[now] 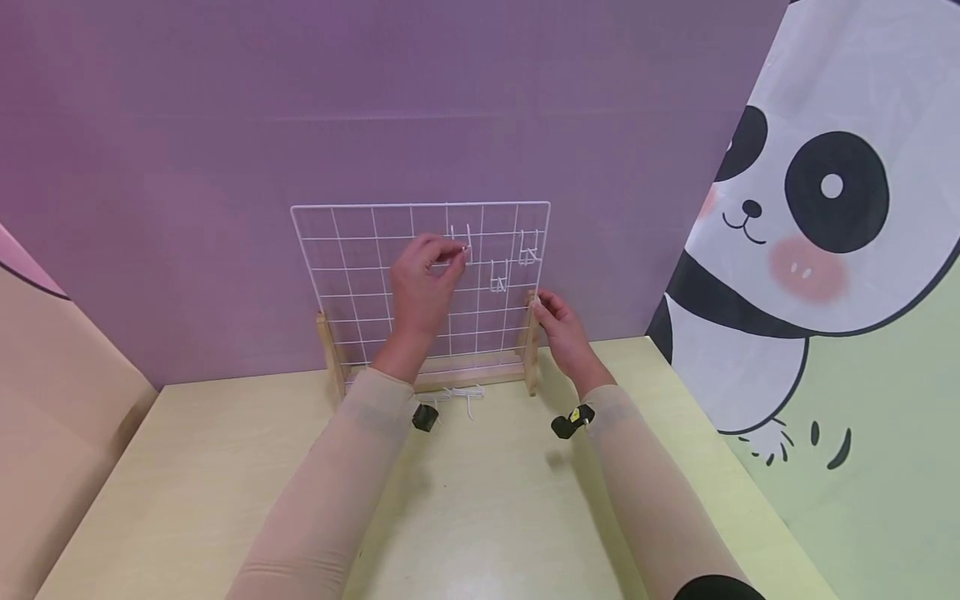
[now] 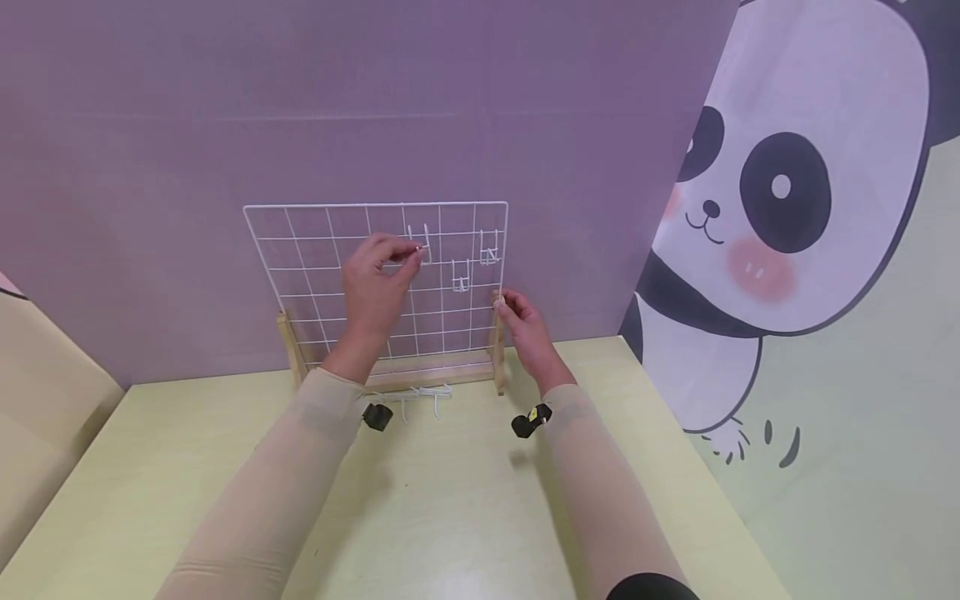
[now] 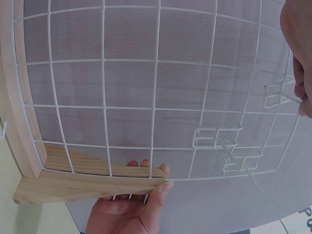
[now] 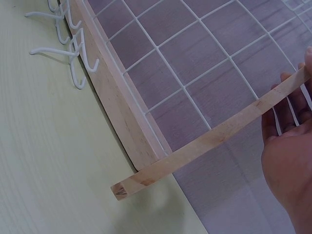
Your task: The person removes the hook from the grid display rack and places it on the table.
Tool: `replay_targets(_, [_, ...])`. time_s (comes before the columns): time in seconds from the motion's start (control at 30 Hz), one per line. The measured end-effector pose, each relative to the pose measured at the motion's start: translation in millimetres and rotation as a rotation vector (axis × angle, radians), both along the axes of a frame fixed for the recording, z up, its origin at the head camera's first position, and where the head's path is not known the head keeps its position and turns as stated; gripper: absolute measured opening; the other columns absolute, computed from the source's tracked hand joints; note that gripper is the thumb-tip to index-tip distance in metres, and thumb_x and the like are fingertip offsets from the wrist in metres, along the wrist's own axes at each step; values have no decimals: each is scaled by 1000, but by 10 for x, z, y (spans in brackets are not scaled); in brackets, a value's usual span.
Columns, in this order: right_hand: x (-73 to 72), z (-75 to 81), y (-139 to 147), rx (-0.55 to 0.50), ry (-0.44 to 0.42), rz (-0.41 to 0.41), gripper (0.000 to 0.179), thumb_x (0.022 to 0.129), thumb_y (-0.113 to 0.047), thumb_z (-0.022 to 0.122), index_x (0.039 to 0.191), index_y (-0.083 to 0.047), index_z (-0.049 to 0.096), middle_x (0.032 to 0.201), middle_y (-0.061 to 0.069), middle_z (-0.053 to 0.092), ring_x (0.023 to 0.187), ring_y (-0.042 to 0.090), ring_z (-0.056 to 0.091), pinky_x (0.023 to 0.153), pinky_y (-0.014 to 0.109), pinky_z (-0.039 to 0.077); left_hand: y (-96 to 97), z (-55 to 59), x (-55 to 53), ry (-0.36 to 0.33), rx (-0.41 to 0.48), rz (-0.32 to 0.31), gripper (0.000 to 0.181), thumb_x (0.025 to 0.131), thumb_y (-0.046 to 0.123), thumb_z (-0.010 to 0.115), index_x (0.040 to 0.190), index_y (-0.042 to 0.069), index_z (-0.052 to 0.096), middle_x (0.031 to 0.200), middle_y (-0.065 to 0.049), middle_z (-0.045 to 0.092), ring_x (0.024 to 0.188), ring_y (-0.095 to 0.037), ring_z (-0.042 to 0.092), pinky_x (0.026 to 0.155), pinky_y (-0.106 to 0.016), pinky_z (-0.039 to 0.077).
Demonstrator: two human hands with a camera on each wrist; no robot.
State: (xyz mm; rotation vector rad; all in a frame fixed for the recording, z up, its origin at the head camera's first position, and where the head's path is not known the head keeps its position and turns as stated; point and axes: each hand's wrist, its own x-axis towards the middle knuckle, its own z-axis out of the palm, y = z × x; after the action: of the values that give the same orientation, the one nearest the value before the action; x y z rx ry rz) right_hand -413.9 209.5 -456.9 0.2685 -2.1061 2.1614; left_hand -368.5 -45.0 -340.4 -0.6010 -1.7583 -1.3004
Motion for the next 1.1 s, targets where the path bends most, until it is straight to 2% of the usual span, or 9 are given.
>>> replay_targets(0.23, [5,2,11,8,-9,-1,43,117,-19,58,155,1,53,151,17,59,144,27,52,132,43,33,-13,39,36,44,-4,-19,10,96,1,86,104,-2,83,102,-14,76,97,-28,75,89,-22,58])
replay_targets(0.4, [-9,-14,6,1,5,-1,42,117,-18,58,155,1,54,148,14,60,140,24,53,130,44,35,-32,40,72,78,3,-61,9,94,-2,86,103,-3,83,103,-16,76,97,-30,75,91,-22,59])
replay_targets(0.53, [-10,-15,5,-7,8,1,42,117,-17,58,154,1,54,146,13,61,137,23,54,130,44,36,-62,13,101,95,-12,-65,9,94,-2,86,102,-3,83,102,-17,75,96,-31,74,92,-22,58])
replay_targets(0.9, [-15,-16,9,-19,12,4,42,116,-17,59,153,2,55,138,7,64,131,18,57,128,43,38,-131,-161,184,53,-72,-57,8,93,-4,87,100,-5,82,100,-17,74,93,-31,75,87,-17,56])
replay_targets(1.0, [-15,-14,2,-22,12,4,42,116,-16,59,153,2,55,140,9,64,131,18,56,127,42,38,-141,-213,206,26,-84,-53,8,93,-3,87,100,-3,83,101,-15,75,94,-30,75,86,-22,59])
replay_targets(1.1, [-7,-7,-4,-19,7,0,42,116,-17,59,154,2,54,144,13,62,135,21,55,129,44,36,-150,-262,232,-4,-104,-49,8,94,-1,87,101,-1,83,103,-13,76,96,-27,75,84,-32,63])
